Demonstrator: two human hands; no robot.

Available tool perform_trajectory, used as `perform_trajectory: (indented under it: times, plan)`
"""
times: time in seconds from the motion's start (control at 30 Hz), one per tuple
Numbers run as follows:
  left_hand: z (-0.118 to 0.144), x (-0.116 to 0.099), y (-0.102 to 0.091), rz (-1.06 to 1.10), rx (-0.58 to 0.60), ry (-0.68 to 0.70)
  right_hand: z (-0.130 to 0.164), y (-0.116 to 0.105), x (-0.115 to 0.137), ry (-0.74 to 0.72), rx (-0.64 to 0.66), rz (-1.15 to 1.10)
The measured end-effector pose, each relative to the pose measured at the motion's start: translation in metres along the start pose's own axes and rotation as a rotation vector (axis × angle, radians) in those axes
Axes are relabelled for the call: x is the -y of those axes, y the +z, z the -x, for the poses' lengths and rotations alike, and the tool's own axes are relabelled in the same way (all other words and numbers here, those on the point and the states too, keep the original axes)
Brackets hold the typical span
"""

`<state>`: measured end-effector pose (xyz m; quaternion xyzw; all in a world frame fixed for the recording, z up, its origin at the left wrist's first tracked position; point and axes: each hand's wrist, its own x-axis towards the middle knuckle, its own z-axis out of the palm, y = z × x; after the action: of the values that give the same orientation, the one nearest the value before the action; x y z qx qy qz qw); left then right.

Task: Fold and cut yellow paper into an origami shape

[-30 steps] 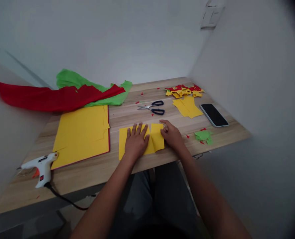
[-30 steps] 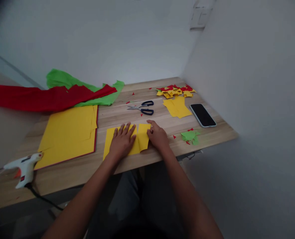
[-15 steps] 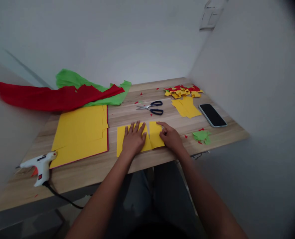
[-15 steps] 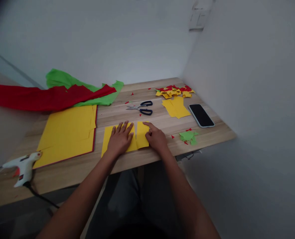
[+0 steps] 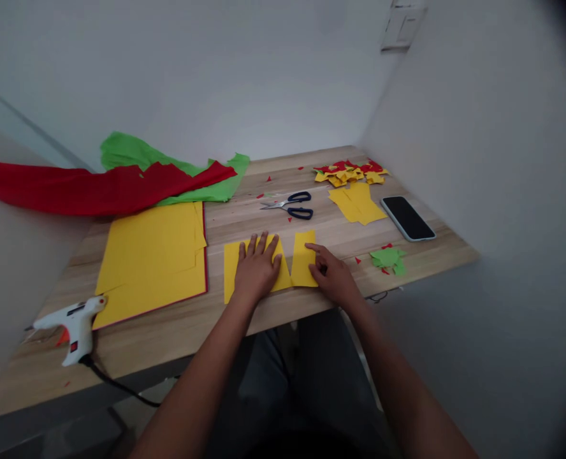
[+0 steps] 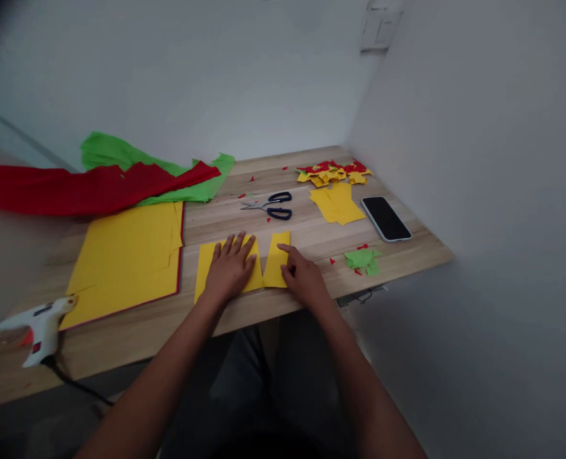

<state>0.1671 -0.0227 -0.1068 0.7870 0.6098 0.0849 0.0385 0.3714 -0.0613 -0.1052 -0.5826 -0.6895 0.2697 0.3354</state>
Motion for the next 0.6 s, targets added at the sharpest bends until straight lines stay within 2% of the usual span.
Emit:
perform_trajectory:
  times: [0.1,0.23,0.33,0.4,0.5,0.57,0.6]
  plan:
    - [0.000,0.001,0.002,0.026,-0.020,0.012,0.011,-0.001,-0.003,0.024,-0.050,0.032]
    - [-0.001,0.003,0.003,0.088,-0.065,0.030,0.025,-0.005,-0.010,0.044,-0.190,0.037]
    - [-0.001,0.004,-0.004,0.147,-0.134,0.044,0.027,-0.013,-0.016,0.023,-0.208,0.064]
    - [0.003,0.005,-0.012,0.198,-0.213,0.043,0.020,-0.026,-0.019,0.011,-0.211,0.110]
    - [0.020,0.006,-0.026,0.279,-0.281,0.037,-0.005,-0.058,-0.027,0.010,-0.279,0.215]
    - [0.041,0.004,-0.031,0.256,-0.218,0.023,-0.030,-0.084,-0.035,0.027,-0.310,0.297]
    - [0.053,0.002,-0.031,0.200,-0.146,-0.005,-0.044,-0.096,-0.040,0.053,-0.323,0.338]
